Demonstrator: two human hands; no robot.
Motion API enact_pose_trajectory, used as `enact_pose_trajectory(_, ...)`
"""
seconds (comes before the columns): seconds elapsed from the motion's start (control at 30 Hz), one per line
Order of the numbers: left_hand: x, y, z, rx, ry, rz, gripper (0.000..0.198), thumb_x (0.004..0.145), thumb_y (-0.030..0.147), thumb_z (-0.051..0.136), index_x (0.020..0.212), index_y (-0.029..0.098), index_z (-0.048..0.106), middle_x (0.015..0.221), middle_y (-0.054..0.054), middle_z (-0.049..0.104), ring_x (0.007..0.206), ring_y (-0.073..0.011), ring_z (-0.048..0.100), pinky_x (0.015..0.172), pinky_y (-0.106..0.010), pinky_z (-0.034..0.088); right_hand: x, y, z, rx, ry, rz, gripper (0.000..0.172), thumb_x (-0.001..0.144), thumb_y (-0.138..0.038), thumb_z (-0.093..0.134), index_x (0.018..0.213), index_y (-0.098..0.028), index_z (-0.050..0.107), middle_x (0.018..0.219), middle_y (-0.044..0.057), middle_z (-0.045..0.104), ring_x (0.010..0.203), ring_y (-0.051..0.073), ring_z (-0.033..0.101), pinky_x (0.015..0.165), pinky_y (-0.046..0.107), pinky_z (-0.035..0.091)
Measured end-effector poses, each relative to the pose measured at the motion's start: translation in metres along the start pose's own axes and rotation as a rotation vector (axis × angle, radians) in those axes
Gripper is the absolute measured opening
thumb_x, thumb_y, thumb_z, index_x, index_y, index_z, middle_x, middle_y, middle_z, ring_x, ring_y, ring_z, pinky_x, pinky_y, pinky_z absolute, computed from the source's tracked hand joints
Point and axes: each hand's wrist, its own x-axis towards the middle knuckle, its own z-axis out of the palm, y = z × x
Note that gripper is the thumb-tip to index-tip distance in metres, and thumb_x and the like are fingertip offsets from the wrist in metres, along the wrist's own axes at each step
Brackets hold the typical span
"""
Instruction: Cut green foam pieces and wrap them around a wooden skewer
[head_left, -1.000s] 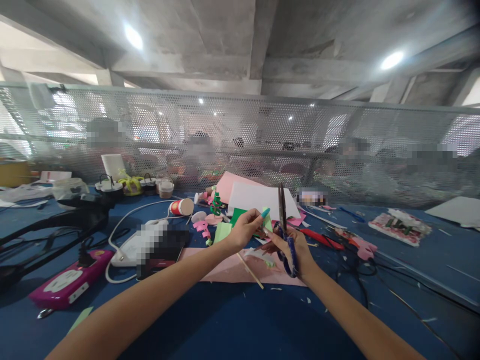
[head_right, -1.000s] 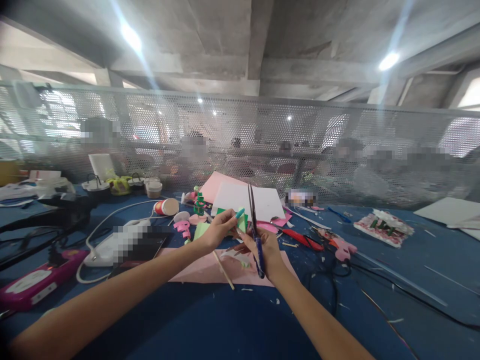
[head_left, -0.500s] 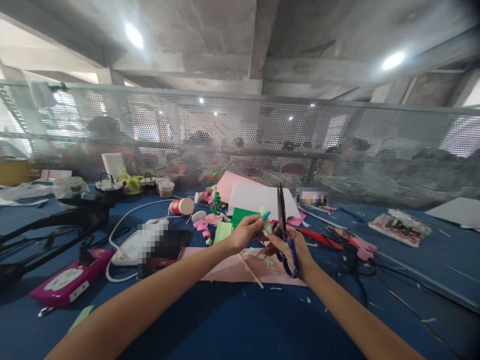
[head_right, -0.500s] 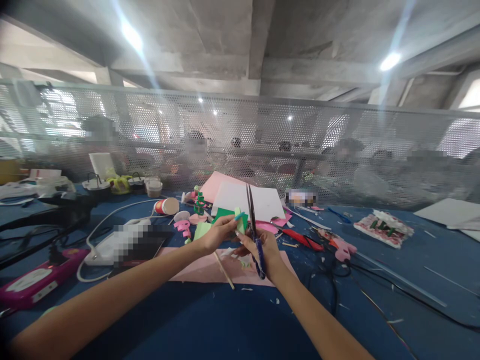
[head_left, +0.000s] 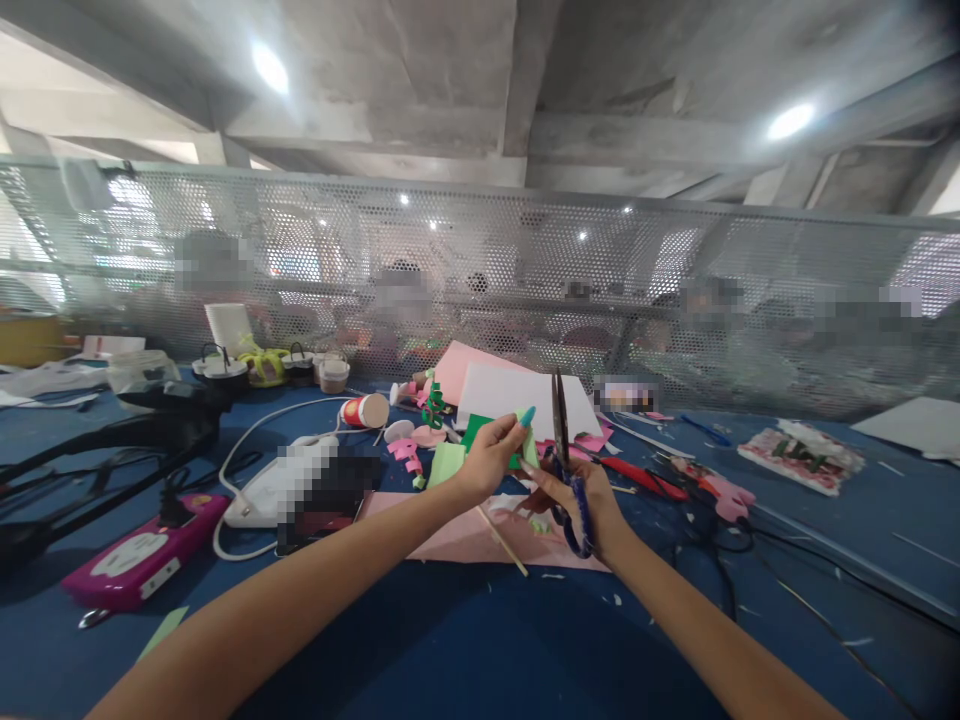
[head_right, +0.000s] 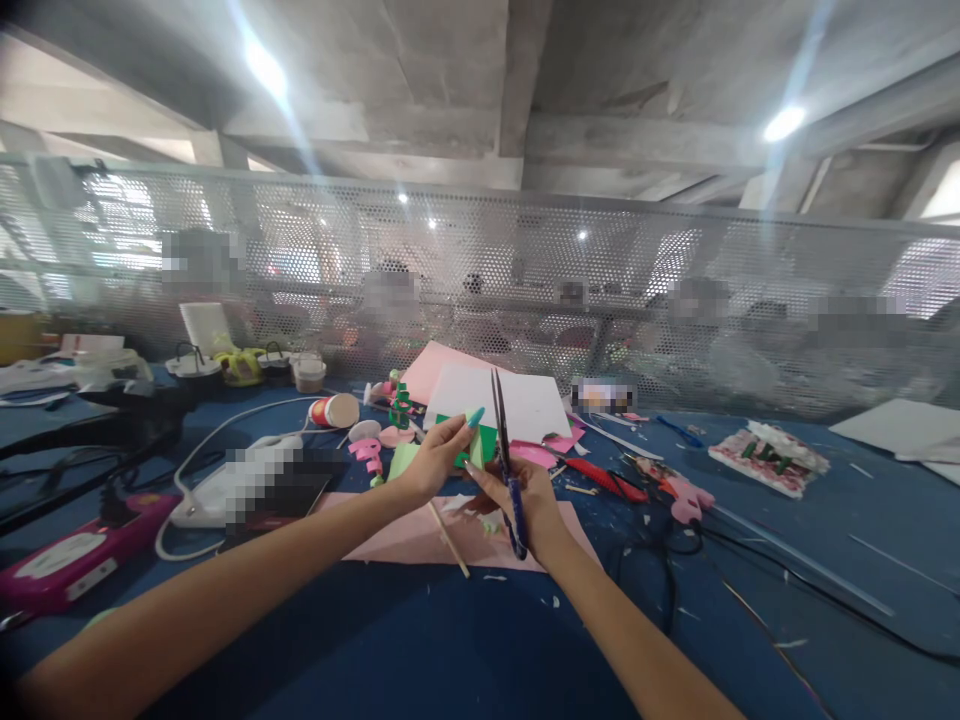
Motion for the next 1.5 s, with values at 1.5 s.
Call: enact_pose_trajectory(1.5, 0.005, 0.003, -0.010, 0.170, -0.034, 0.080, 0.037, 0.065, 0.048, 0.066, 0.062, 0.016, 0.046, 0.062, 0.004, 0.044, 0.056, -0.0081, 0.045, 0.051, -0.020, 0.039, 0.003, 0.009, -0.007, 0.029, -0.108, -0.021, 0.035, 0.073, -0.048, 0.065, 0.082, -0.014, 0.063, 0.052, 0.003, 0.063, 0.040, 0.014, 0.054, 0.038, 0.021, 0.039)
